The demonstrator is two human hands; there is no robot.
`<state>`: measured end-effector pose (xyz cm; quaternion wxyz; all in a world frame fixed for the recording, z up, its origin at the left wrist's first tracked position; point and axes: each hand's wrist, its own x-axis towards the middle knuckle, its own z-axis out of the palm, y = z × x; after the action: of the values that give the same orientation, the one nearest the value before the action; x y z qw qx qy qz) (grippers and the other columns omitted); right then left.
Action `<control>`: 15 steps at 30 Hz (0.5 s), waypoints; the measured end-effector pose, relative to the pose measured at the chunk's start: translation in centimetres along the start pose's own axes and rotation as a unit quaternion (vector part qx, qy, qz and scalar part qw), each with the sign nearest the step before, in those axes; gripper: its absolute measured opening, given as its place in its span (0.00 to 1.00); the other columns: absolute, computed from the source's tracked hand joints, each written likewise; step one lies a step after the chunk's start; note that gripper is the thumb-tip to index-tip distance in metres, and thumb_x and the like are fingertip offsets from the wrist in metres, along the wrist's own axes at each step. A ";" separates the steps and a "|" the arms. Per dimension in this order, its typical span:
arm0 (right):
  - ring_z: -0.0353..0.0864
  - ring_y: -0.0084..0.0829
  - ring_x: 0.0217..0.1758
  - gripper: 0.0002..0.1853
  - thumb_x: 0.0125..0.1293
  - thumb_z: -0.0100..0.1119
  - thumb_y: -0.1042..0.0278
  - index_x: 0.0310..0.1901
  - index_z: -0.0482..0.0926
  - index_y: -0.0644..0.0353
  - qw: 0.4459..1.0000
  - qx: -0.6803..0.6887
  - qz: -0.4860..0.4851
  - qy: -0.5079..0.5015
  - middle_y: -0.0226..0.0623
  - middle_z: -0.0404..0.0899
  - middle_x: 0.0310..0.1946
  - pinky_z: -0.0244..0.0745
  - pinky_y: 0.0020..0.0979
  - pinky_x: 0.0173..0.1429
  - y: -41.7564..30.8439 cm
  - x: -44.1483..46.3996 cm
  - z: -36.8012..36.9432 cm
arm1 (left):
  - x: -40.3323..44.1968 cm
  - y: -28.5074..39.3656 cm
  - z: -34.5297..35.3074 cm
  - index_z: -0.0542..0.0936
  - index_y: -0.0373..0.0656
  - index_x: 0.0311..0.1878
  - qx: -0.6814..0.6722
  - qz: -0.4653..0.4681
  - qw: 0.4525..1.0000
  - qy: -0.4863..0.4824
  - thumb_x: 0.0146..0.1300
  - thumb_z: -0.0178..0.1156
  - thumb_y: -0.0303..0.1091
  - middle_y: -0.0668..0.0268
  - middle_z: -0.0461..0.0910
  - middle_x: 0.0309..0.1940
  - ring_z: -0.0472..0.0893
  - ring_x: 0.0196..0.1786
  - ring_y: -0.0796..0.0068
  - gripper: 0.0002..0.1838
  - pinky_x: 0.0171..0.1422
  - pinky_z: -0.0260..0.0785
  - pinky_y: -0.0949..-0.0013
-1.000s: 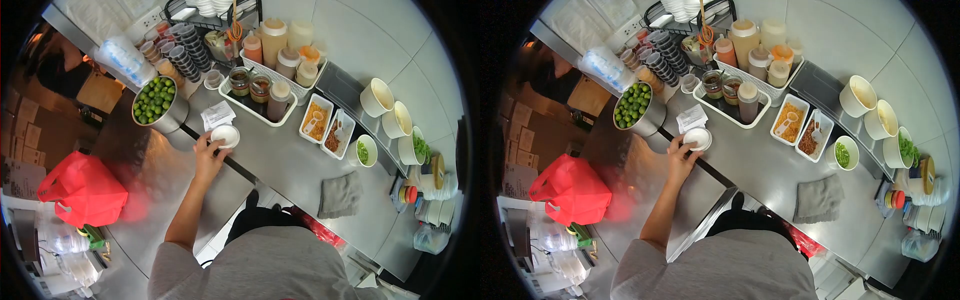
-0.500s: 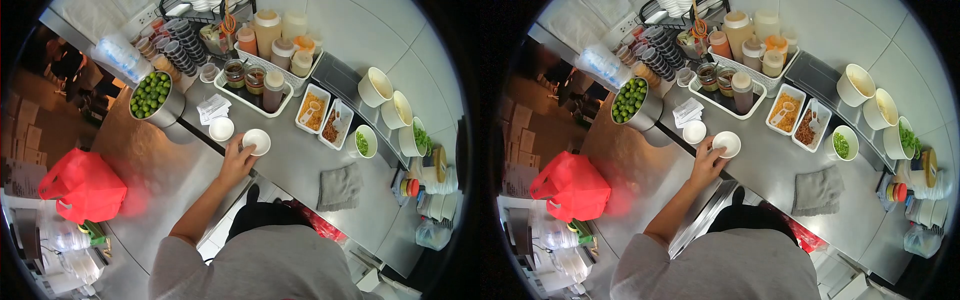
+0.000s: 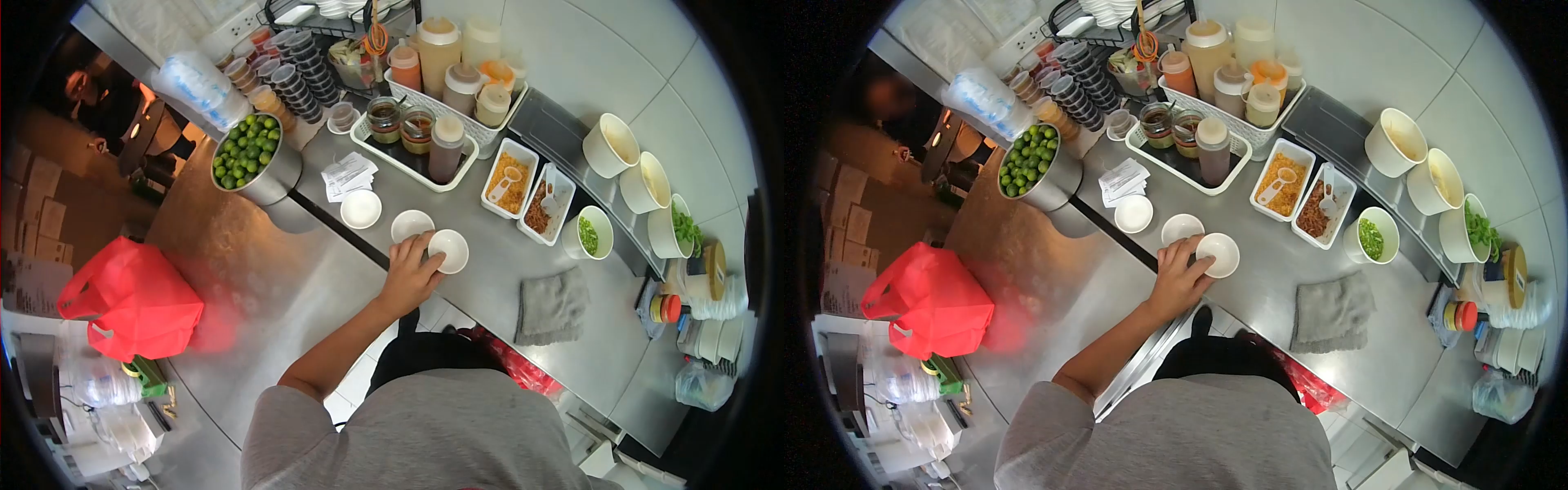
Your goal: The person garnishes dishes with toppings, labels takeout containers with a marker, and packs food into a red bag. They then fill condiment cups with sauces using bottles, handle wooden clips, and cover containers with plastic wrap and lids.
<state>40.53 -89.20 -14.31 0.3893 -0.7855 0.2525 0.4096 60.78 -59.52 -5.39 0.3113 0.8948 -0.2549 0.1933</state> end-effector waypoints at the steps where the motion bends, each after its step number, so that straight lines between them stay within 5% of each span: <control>1: 0.78 0.32 0.37 0.13 0.61 0.54 0.60 0.42 0.79 0.59 1.000 0.000 0.000 -0.001 0.38 0.80 0.36 0.72 0.32 0.43 -0.1 0.0 0.0 | -0.1 0.0 -0.1 0.78 0.47 0.43 0.000 -0.007 1.000 -0.007 0.43 0.70 0.33 0.56 0.68 0.58 0.69 0.56 0.56 0.20 0.52 0.56 0.56; 15: 0.78 0.32 0.39 0.14 0.62 0.54 0.59 0.43 0.79 0.58 1.000 0.004 0.006 -0.009 0.38 0.80 0.37 0.72 0.32 0.44 0.6 0.4 0.1 | -0.1 -0.9 -1.4 0.76 0.50 0.52 0.035 -0.032 0.996 -0.069 0.45 0.68 0.35 0.56 0.63 0.61 0.63 0.62 0.52 0.26 0.59 0.52 0.53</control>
<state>40.29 -89.52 -14.94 0.3922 -0.7786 0.2558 0.4177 60.95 -57.91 -4.85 0.2676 0.9241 -0.2397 0.1299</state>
